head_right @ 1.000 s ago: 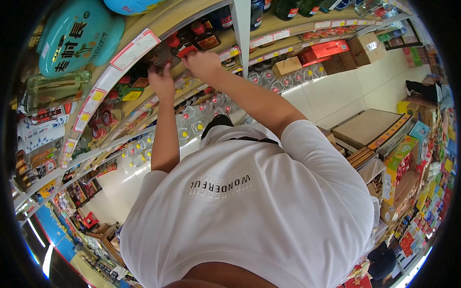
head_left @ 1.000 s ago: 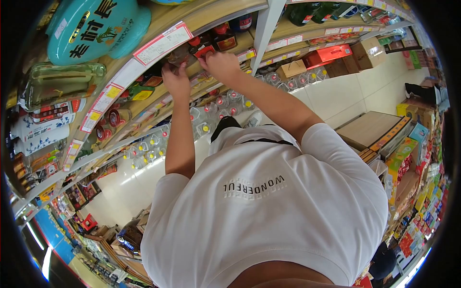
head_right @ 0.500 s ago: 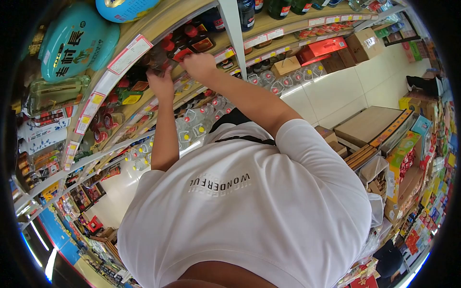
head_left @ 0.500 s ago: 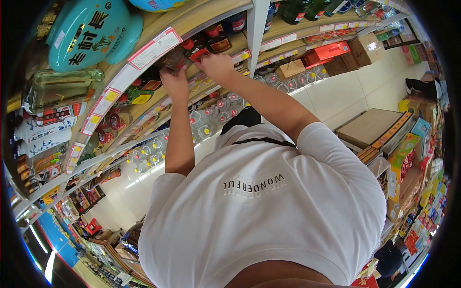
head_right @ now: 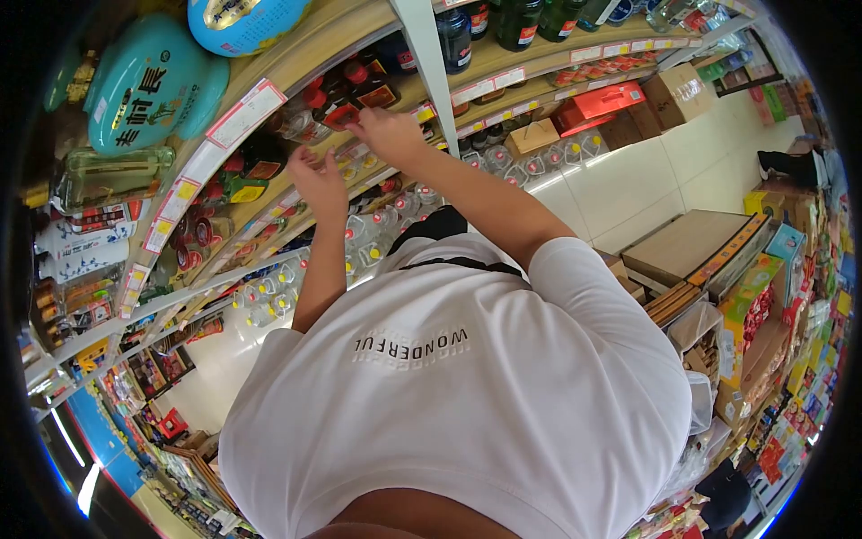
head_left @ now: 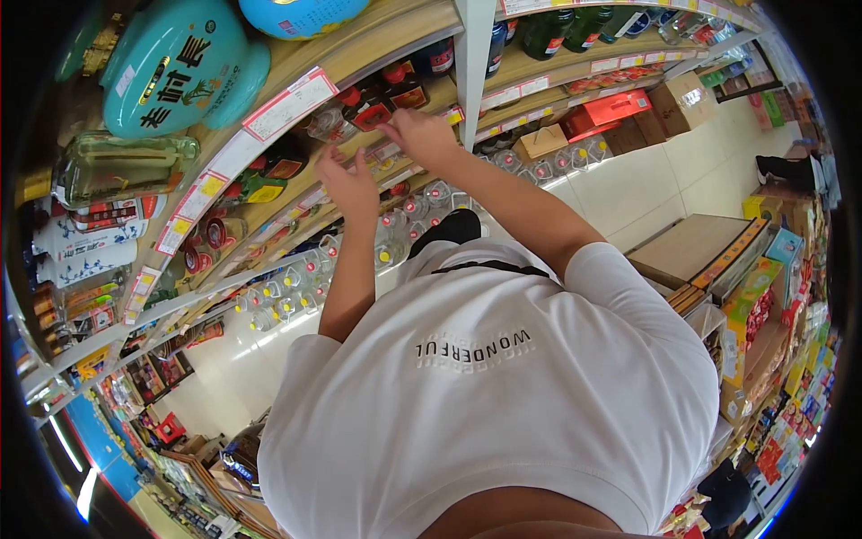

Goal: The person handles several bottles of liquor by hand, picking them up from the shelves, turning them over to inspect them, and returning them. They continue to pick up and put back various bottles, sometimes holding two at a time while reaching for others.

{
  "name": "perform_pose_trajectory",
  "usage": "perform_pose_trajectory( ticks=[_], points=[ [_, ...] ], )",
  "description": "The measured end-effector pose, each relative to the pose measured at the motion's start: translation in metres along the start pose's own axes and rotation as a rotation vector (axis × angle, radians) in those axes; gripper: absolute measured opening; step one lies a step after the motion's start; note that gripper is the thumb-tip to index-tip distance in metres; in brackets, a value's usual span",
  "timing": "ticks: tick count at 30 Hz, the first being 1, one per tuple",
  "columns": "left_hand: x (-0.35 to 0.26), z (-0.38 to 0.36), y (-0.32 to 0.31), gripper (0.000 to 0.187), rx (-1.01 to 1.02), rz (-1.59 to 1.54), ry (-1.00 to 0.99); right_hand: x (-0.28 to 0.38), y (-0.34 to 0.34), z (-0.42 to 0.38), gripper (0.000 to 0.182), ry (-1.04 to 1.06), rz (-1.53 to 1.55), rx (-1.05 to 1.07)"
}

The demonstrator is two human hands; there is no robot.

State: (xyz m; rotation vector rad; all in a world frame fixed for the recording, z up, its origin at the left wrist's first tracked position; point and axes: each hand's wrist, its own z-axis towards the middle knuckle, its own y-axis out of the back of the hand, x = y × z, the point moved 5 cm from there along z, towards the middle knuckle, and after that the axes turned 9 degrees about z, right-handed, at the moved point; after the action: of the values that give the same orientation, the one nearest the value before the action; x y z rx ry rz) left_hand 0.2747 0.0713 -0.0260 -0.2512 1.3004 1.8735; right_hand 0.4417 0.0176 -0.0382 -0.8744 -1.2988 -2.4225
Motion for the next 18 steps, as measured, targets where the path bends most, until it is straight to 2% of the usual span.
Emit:
perform_pose_trajectory(
  ticks=[4, 7, 10, 13, 18],
  points=[
    [-0.014, 0.008, -0.020, 0.053, 0.059, -0.057, 0.118, -0.017, 0.023, -0.011, 0.061, -0.117, 0.145, -0.296],
    [-0.027, 0.017, -0.023, 0.054, 0.077, 0.126, 0.106, -0.019, 0.032, -0.003, 0.080, -0.235, 0.106, -0.280],
    [-0.026, 0.020, -0.029, 0.054, 0.163, 0.256, 0.146, -0.022, 0.033, 0.010, 0.089, -0.362, 0.038, 0.024],
    [-0.027, 0.022, -0.032, 0.052, 0.133, 0.308, 0.145, -0.025, 0.035, 0.019, 0.082, -0.356, 0.018, 0.063],
    [-0.028, 0.025, -0.037, 0.047, 0.108, 0.297, 0.118, -0.034, 0.025, 0.021, 0.068, -0.246, -0.010, -0.013]
  ],
)
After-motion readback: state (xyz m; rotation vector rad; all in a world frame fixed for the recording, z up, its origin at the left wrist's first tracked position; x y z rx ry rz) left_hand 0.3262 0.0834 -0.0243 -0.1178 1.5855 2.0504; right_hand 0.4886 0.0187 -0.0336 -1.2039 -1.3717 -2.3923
